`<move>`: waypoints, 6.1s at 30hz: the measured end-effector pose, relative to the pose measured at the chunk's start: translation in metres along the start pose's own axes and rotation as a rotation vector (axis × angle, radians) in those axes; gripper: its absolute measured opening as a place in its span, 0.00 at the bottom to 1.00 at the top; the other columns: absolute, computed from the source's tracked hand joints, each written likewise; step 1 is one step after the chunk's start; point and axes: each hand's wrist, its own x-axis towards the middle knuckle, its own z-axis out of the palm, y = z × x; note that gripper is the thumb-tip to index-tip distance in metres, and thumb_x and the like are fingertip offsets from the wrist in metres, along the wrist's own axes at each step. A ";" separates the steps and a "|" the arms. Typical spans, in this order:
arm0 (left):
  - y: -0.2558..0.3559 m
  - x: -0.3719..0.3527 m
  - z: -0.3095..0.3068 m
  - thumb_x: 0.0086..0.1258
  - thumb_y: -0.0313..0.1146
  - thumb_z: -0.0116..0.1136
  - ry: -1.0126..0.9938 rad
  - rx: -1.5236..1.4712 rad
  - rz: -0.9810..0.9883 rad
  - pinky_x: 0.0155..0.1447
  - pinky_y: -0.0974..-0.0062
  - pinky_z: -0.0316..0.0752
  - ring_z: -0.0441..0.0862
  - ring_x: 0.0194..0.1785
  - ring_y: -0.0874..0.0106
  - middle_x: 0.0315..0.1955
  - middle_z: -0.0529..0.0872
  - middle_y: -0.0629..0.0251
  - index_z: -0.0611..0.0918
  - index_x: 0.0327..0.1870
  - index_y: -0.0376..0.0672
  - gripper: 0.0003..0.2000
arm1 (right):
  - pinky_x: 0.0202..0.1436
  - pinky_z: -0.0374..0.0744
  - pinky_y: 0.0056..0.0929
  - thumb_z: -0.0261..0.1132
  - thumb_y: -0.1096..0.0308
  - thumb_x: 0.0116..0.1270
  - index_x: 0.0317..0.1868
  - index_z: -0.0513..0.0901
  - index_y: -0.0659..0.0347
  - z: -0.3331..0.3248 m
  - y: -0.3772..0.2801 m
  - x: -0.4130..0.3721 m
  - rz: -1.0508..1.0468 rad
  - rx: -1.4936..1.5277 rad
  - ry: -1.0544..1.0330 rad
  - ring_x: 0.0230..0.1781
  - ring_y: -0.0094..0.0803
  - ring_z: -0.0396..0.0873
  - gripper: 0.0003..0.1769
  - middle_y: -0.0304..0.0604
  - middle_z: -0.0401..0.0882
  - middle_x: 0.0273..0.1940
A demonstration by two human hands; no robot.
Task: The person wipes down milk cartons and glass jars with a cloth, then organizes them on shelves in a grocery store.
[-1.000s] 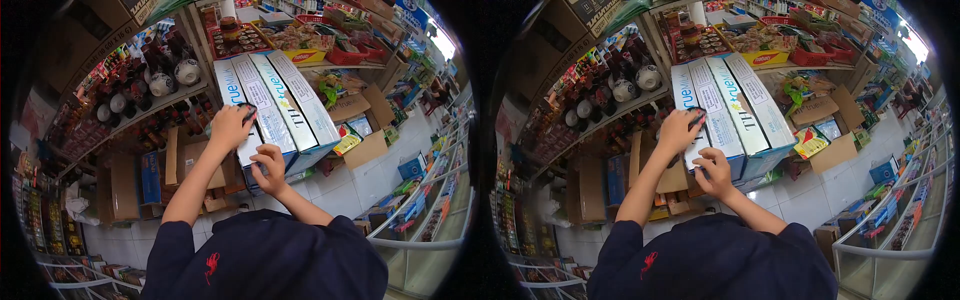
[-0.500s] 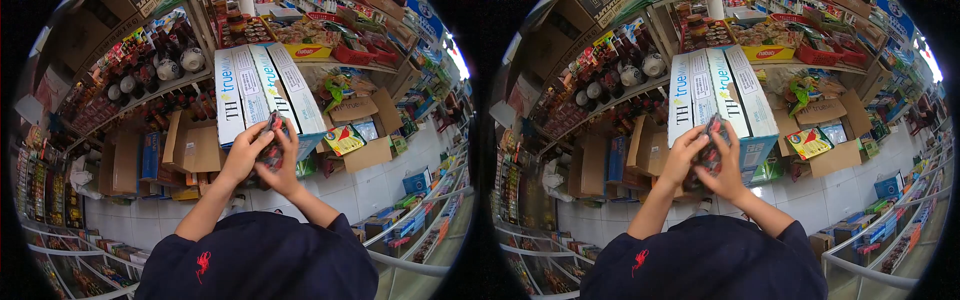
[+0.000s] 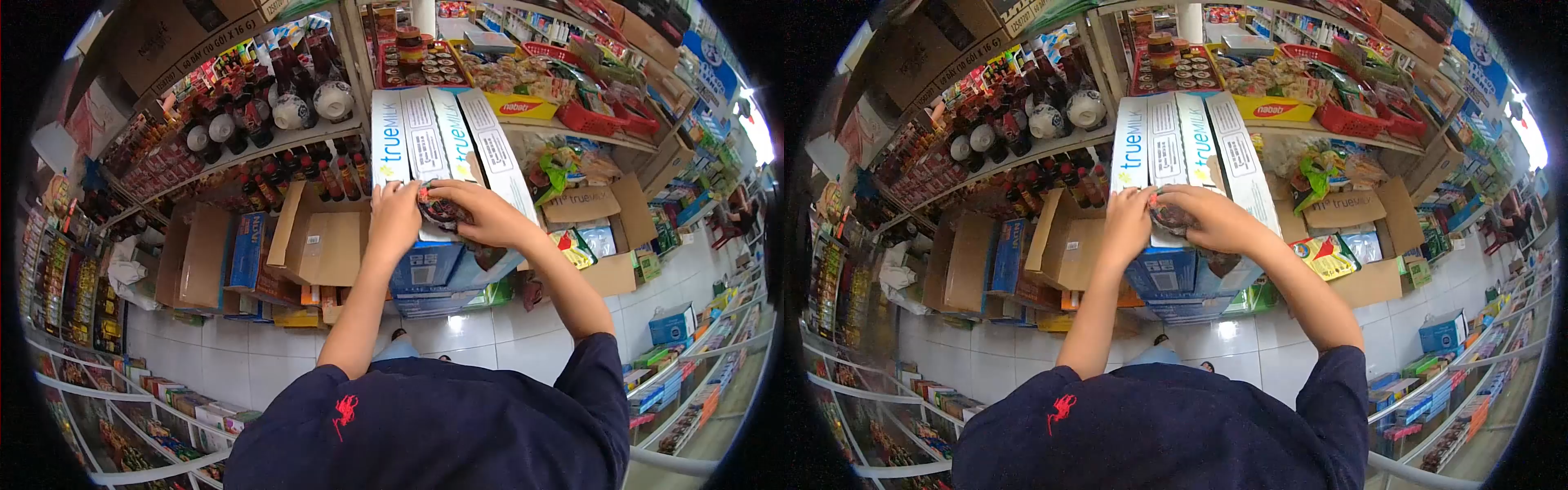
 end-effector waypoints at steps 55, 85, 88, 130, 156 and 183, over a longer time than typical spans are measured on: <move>0.113 -0.017 0.016 0.60 0.38 0.54 -0.321 -0.288 0.162 0.49 0.65 0.66 0.73 0.44 0.60 0.35 0.79 0.57 0.76 0.41 0.37 0.14 | 0.50 0.72 0.36 0.57 0.80 0.39 0.45 0.76 0.61 -0.133 0.075 -0.025 -0.140 0.031 -0.223 0.45 0.46 0.74 0.26 0.48 0.76 0.43; 0.139 -0.003 0.072 0.68 0.40 0.45 0.245 -0.475 -0.486 0.23 0.69 0.59 0.67 0.14 0.67 0.11 0.72 0.64 0.66 0.36 0.41 0.11 | 0.41 0.73 0.31 0.62 0.71 0.45 0.32 0.78 0.66 -0.099 0.207 0.038 -0.115 0.125 0.079 0.35 0.42 0.75 0.11 0.50 0.75 0.32; 0.143 -0.002 0.074 0.70 0.42 0.41 0.265 -0.460 -0.486 0.24 0.69 0.60 0.71 0.16 0.66 0.12 0.73 0.63 0.67 0.37 0.41 0.12 | 0.41 0.73 0.31 0.64 0.68 0.43 0.34 0.79 0.66 -0.102 0.249 0.068 0.010 0.076 0.183 0.36 0.43 0.76 0.15 0.52 0.76 0.33; 0.170 -0.029 0.070 0.55 0.26 0.63 0.238 -1.113 -0.471 0.55 0.74 0.67 0.71 0.52 0.73 0.46 0.74 0.61 0.65 0.54 0.34 0.26 | 0.62 0.59 0.34 0.56 0.61 0.61 0.51 0.71 0.61 -0.066 0.066 -0.053 -0.257 0.751 -0.105 0.59 0.41 0.63 0.19 0.50 0.64 0.57; 0.139 -0.012 0.005 0.47 0.39 0.64 -0.024 0.070 -0.076 0.57 0.63 0.63 0.68 0.55 0.57 0.53 0.70 0.57 0.70 0.57 0.53 0.31 | 0.60 0.60 0.40 0.71 0.51 0.42 0.63 0.59 0.62 -0.050 0.092 -0.058 -0.050 0.098 0.043 0.51 0.43 0.69 0.49 0.50 0.72 0.51; 0.133 -0.012 0.030 0.42 0.32 0.67 0.087 0.155 -0.109 0.50 0.66 0.68 0.73 0.50 0.62 0.46 0.75 0.62 0.71 0.55 0.56 0.32 | 0.57 0.66 0.46 0.59 0.45 0.51 0.65 0.49 0.68 -0.243 0.034 -0.034 -0.699 0.517 0.400 0.58 0.53 0.65 0.50 0.67 0.61 0.57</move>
